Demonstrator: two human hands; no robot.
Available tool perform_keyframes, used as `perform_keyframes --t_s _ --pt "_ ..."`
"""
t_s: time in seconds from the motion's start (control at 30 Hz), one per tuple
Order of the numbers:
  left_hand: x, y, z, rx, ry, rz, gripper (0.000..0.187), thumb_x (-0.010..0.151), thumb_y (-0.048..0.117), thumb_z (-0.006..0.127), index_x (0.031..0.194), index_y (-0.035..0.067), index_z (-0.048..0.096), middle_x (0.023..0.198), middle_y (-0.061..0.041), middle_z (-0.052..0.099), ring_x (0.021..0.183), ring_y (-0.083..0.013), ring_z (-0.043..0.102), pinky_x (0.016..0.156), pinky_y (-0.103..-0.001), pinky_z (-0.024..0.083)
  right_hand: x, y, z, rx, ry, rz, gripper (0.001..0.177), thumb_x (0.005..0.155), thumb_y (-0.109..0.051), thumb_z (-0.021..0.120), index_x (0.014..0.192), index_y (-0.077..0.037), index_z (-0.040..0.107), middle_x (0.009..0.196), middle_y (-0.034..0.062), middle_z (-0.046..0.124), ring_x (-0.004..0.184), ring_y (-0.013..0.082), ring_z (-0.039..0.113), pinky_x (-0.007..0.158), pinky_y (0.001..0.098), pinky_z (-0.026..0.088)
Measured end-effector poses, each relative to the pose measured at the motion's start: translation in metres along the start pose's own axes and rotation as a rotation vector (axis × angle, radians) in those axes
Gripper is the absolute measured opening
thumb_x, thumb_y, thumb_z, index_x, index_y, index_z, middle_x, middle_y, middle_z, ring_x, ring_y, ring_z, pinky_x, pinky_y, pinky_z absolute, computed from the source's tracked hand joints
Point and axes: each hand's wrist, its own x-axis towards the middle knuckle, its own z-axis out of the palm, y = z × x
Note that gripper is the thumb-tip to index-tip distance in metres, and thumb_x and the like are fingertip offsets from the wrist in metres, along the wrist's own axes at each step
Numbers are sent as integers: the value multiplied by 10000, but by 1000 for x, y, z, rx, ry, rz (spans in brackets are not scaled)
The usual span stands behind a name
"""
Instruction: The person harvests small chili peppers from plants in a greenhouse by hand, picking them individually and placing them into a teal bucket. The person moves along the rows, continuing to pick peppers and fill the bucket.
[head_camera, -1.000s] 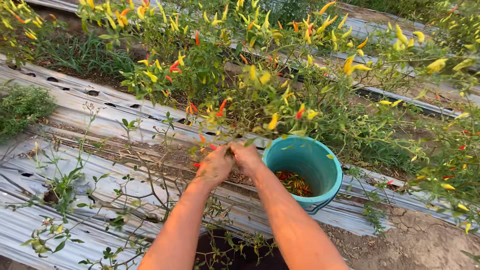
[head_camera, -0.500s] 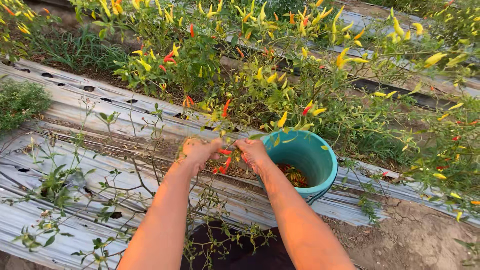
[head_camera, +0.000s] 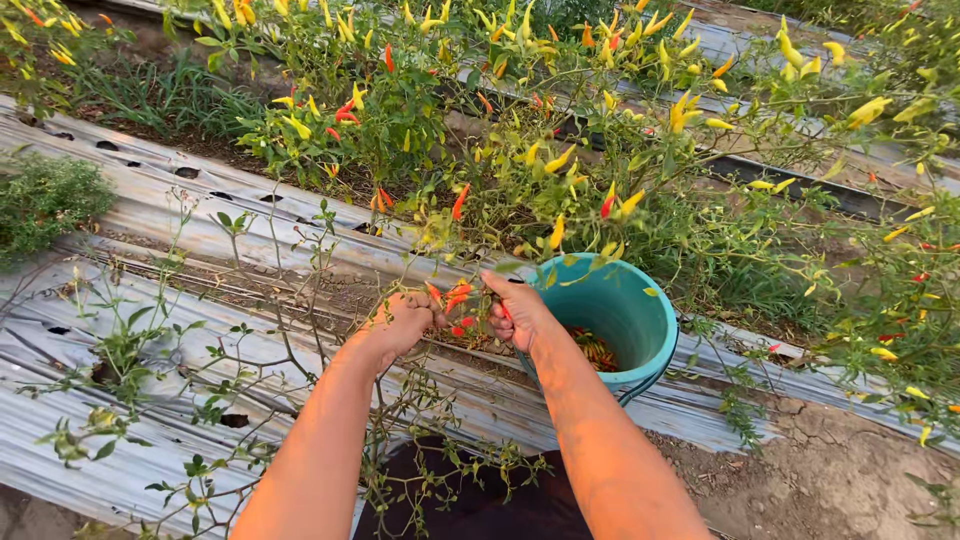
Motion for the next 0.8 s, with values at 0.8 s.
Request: perform_keyframes --t_s 0.8 --pt "-23 -12 17 -310 85 -223 425 901 448 708 1145 112 617 724 -11 470 584 -130 390 475 -336 304 4 22 19 126 -82 -125 376 931 -353 686 1226 -133 609 564 -20 481 399 110 348 372 305 238"
